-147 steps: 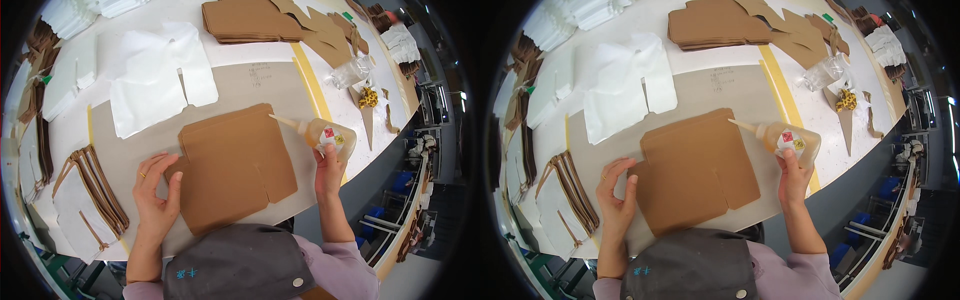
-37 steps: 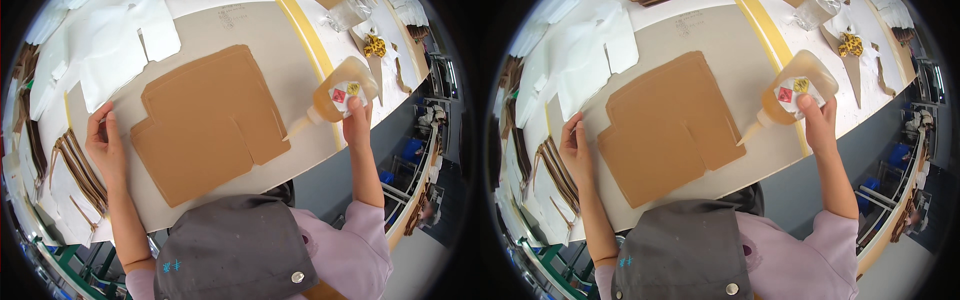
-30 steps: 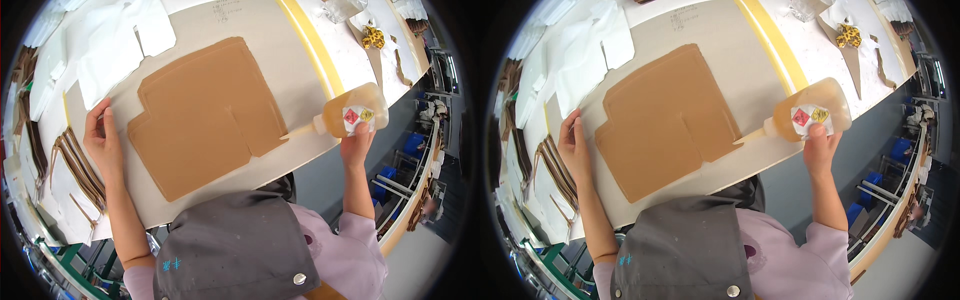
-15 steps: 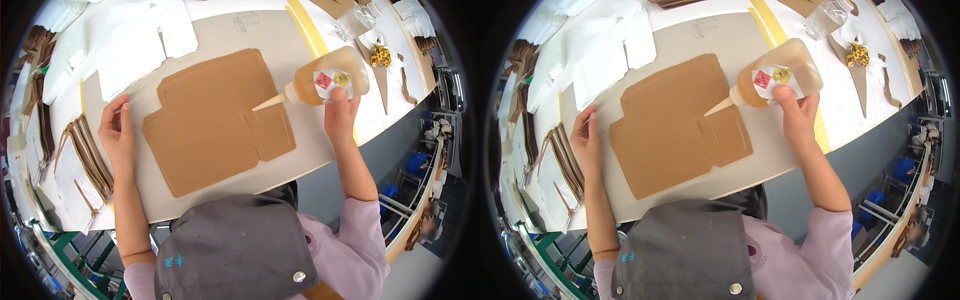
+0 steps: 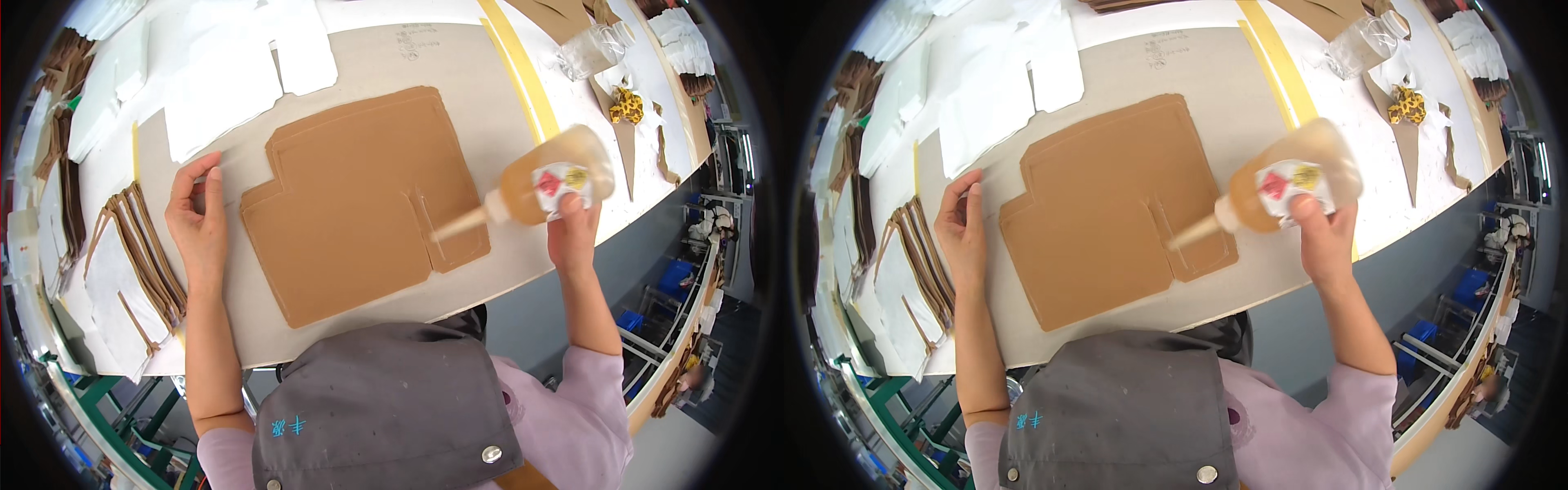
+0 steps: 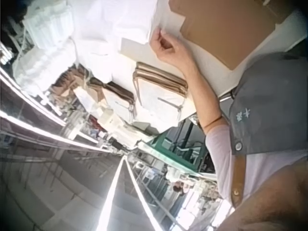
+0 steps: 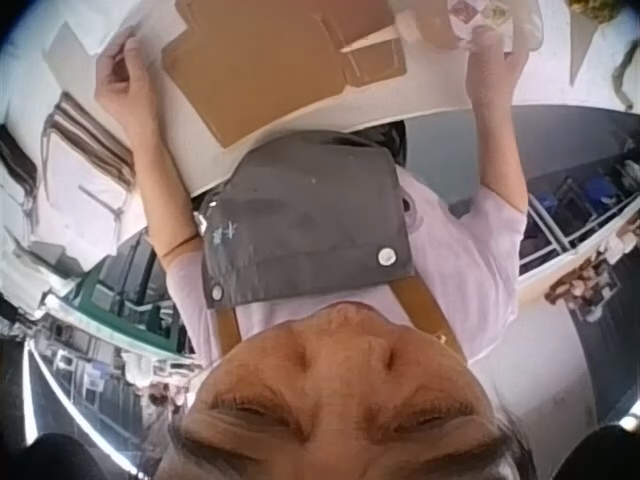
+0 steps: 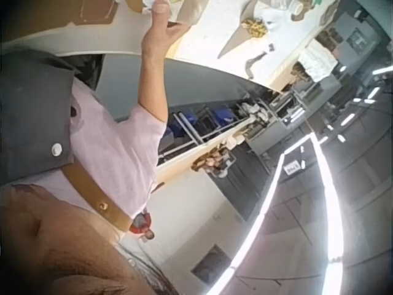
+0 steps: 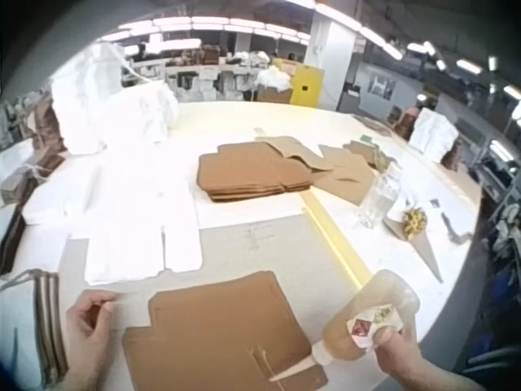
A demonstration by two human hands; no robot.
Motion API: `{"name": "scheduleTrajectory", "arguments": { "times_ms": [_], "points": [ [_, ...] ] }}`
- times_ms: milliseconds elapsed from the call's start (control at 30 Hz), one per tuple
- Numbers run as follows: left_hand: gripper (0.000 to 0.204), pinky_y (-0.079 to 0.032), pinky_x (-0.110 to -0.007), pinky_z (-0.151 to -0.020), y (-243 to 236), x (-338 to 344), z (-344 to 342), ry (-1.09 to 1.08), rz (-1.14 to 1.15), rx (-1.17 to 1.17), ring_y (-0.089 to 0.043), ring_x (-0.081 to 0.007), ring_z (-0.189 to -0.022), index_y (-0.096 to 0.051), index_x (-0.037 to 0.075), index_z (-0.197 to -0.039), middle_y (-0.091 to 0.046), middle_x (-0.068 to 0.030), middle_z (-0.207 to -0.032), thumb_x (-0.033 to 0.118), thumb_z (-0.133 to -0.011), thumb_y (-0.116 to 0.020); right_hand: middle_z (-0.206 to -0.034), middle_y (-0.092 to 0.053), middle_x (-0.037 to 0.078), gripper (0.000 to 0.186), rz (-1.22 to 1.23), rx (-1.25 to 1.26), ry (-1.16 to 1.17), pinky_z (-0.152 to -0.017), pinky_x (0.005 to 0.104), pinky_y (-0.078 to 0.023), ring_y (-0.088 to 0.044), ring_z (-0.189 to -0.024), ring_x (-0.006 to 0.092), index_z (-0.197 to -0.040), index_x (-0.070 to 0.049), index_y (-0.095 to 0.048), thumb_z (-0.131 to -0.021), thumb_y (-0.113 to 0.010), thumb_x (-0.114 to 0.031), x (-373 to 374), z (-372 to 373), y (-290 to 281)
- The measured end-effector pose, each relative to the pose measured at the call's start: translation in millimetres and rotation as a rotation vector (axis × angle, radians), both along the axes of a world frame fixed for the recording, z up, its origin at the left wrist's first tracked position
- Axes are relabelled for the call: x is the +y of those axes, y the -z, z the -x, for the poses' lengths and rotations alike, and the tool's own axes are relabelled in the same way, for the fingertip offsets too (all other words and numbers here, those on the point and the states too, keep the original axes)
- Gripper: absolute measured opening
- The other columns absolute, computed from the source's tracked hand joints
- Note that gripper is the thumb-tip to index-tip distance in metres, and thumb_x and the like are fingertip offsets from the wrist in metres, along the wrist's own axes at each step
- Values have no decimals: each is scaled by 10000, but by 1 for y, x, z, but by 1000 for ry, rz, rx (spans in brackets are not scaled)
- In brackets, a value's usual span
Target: Applying glue to leather pieces and attaching a white lining.
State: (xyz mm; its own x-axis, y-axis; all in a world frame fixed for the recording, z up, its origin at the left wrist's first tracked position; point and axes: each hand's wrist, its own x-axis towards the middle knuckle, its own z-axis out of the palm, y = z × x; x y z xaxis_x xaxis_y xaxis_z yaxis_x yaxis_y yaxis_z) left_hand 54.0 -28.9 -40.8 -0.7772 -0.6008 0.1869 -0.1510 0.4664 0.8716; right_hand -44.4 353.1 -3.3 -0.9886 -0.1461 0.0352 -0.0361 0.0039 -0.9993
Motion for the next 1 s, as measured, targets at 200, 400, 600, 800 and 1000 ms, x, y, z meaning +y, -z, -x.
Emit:
{"name": "scheduleTrajectory", "arguments": {
  "times_ms": [200,400,600,800,1000],
  "points": [
    [147,-349,-189,-638,0,-1,-1,14,-2,25,-426,-51,-735,-679,53,-1034,-601,42,-895,115,-926,-598,-1291,-505,82,689,19,42,37,-1014,380,-421,-519,-1185,206,-1408,-48,-325,-881,-680,-314,-2,-14,15],
    [160,-385,-207,-678,4,-3,-1,42,15,46,-457,-62,-768,-678,52,-1040,-622,24,-922,126,-926,-593,-1136,-585,81,614,18,45,68,-887,309,-466,-576,-1021,158,-1291,2,-462,-824,-743,-280,-29,-17,11],
    [180,-392,-208,-687,-6,-1,-5,-8,-16,5,-467,-67,-757,-678,38,-1048,-634,11,-921,134,-926,-588,-1273,-507,97,747,-121,3,-116,-998,371,-422,-527,-1168,212,-1403,-26,-326,-842,-704,-342,-12,-8,5],
    [196,-403,-207,-686,0,-3,0,7,-37,55,-477,-68,-738,-683,28,-1054,-648,4,-927,148,-922,-601,-1258,-519,112,825,-153,-64,-63,-986,379,-443,-538,-1164,235,-1397,-12,-338,-783,-741,-387,26,-39,15],
    [177,-423,-220,-706,3,-4,-1,-16,-129,119,-533,-82,-779,-699,50,-1036,-670,-14,-940,141,-916,-606,-1286,-519,125,885,-37,51,96,-992,391,-447,-540,-1173,252,-1378,-18,-367,-748,-758,-504,21,-94,37]
  ]
}}
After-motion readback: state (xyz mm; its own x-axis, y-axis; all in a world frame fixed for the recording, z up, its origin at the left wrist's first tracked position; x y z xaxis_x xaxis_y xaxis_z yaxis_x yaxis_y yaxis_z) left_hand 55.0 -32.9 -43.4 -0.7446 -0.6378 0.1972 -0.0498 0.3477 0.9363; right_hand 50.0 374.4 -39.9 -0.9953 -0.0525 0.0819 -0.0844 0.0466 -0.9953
